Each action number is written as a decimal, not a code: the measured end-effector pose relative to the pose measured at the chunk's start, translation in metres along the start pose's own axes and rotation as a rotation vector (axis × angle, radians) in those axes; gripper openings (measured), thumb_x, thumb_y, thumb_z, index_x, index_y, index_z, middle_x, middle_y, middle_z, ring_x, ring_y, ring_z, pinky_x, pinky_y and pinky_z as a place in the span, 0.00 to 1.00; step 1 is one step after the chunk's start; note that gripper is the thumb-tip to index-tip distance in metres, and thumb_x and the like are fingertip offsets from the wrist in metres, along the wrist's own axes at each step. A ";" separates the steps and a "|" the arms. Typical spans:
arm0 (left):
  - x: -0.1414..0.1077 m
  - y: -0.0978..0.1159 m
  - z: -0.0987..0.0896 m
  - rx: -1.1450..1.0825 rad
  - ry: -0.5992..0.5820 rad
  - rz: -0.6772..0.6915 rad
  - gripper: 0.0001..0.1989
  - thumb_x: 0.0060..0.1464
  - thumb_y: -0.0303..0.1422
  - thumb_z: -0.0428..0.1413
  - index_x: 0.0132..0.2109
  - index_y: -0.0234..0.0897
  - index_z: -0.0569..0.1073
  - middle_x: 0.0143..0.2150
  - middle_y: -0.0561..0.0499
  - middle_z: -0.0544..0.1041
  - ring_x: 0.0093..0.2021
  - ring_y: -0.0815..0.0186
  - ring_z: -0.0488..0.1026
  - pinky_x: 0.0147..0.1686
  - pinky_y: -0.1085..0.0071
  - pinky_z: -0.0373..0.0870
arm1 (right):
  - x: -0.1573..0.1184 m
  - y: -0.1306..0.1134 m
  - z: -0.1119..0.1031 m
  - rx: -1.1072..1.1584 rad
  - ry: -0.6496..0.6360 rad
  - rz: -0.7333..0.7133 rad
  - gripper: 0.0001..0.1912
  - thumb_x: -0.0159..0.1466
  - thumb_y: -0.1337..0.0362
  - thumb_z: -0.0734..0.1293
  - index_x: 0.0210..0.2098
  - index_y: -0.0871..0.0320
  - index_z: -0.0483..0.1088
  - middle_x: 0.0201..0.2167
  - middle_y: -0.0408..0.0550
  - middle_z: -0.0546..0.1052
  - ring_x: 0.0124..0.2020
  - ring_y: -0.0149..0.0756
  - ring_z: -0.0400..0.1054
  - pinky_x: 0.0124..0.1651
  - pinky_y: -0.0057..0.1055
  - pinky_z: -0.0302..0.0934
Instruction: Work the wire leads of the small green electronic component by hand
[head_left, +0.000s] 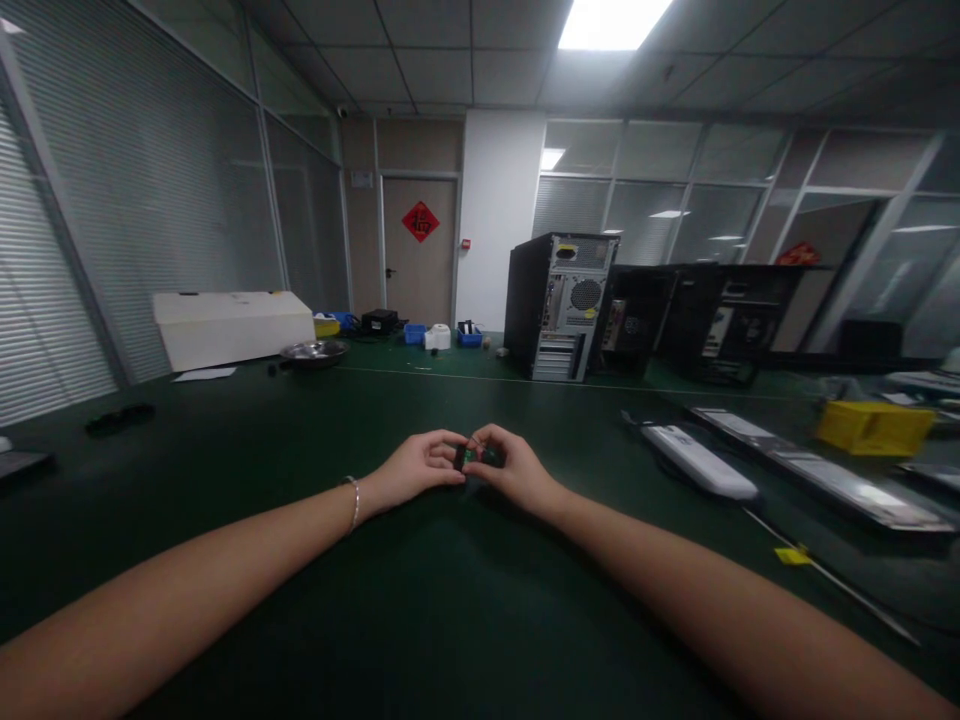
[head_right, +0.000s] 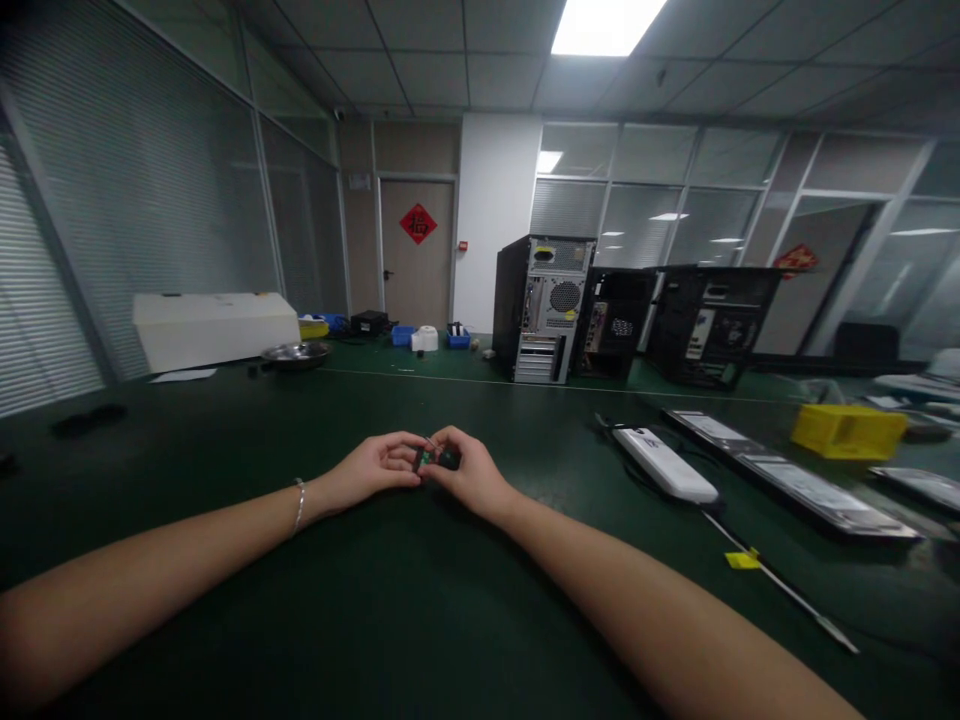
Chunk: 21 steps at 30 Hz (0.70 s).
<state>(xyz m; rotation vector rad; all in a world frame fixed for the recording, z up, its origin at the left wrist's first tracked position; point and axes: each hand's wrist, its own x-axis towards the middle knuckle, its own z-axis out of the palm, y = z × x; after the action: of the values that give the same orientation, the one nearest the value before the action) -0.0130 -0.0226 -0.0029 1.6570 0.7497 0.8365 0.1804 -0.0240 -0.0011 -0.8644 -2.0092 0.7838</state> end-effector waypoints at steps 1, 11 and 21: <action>0.000 0.000 0.000 0.002 -0.002 0.005 0.23 0.43 0.27 0.62 0.49 0.35 0.68 0.40 0.47 0.76 0.42 0.61 0.75 0.45 0.62 0.69 | 0.000 0.000 0.000 -0.010 -0.002 0.003 0.12 0.54 0.63 0.69 0.36 0.59 0.65 0.31 0.42 0.69 0.34 0.32 0.64 0.38 0.29 0.60; 0.000 -0.003 -0.002 0.022 0.010 0.030 0.23 0.44 0.26 0.61 0.49 0.35 0.69 0.39 0.47 0.76 0.41 0.61 0.75 0.45 0.60 0.69 | -0.002 0.001 0.002 -0.058 0.016 0.012 0.12 0.55 0.63 0.69 0.38 0.59 0.65 0.31 0.42 0.70 0.32 0.31 0.64 0.35 0.28 0.59; 0.000 -0.002 0.001 -0.069 -0.038 0.003 0.21 0.50 0.30 0.58 0.52 0.33 0.68 0.47 0.41 0.75 0.45 0.59 0.74 0.48 0.59 0.68 | -0.005 0.007 0.005 -0.186 0.063 -0.052 0.11 0.56 0.63 0.69 0.37 0.58 0.67 0.33 0.44 0.72 0.35 0.33 0.66 0.37 0.28 0.59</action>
<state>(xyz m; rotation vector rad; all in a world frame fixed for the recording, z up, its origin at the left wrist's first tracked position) -0.0127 -0.0226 -0.0047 1.6087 0.6852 0.8214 0.1805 -0.0252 -0.0114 -0.9267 -2.0630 0.5400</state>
